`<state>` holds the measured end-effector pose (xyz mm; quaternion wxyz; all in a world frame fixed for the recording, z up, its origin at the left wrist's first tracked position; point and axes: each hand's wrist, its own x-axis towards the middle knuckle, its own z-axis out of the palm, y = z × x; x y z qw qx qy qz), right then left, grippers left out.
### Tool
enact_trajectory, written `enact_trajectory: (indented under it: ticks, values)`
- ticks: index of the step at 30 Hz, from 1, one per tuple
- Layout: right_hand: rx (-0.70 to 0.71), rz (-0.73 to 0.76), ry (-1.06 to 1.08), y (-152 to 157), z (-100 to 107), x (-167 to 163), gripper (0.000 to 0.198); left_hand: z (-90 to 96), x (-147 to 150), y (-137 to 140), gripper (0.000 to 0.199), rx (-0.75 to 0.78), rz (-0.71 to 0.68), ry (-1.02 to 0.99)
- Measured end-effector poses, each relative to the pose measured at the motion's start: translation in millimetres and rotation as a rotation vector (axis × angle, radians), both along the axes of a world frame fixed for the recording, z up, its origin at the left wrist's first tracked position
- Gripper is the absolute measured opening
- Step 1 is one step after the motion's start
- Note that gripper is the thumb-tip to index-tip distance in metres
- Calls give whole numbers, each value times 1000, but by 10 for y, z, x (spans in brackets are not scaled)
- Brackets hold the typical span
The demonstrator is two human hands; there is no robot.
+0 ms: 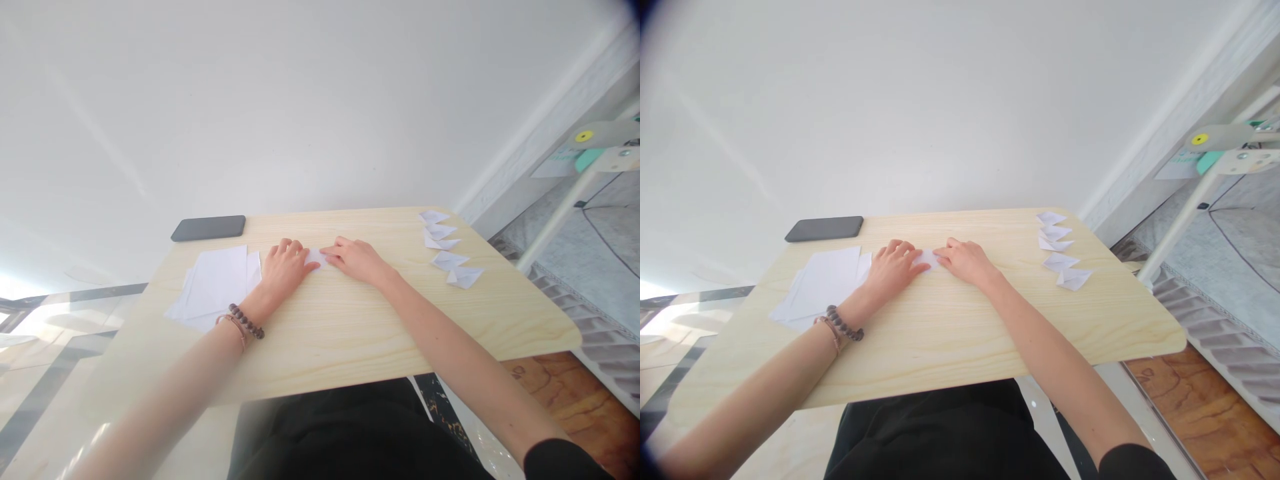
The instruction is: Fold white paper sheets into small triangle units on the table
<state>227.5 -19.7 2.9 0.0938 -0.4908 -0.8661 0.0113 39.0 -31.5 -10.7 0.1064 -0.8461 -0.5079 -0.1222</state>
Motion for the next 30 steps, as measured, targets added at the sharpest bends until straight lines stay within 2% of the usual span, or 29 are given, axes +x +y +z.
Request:
enact_trajectory:
  ticks: [6, 20, 26, 30]
  values:
    - [-8, 7, -30, 5, -13, -24, 33, 47, -3, -2, 36, -42, 1, 71]
    - [-91, -12, 119, 10, -43, 3, 32, 18, -36, 71, 37, -108, -66, -8]
    - [-54, -28, 234, 35, -77, 27, 25, 22, -52, 37, 38, -47, 39, -92]
    - [-39, -15, 182, 32, -56, 9, 27, 48, -39, 16, 35, -59, 76, -48]
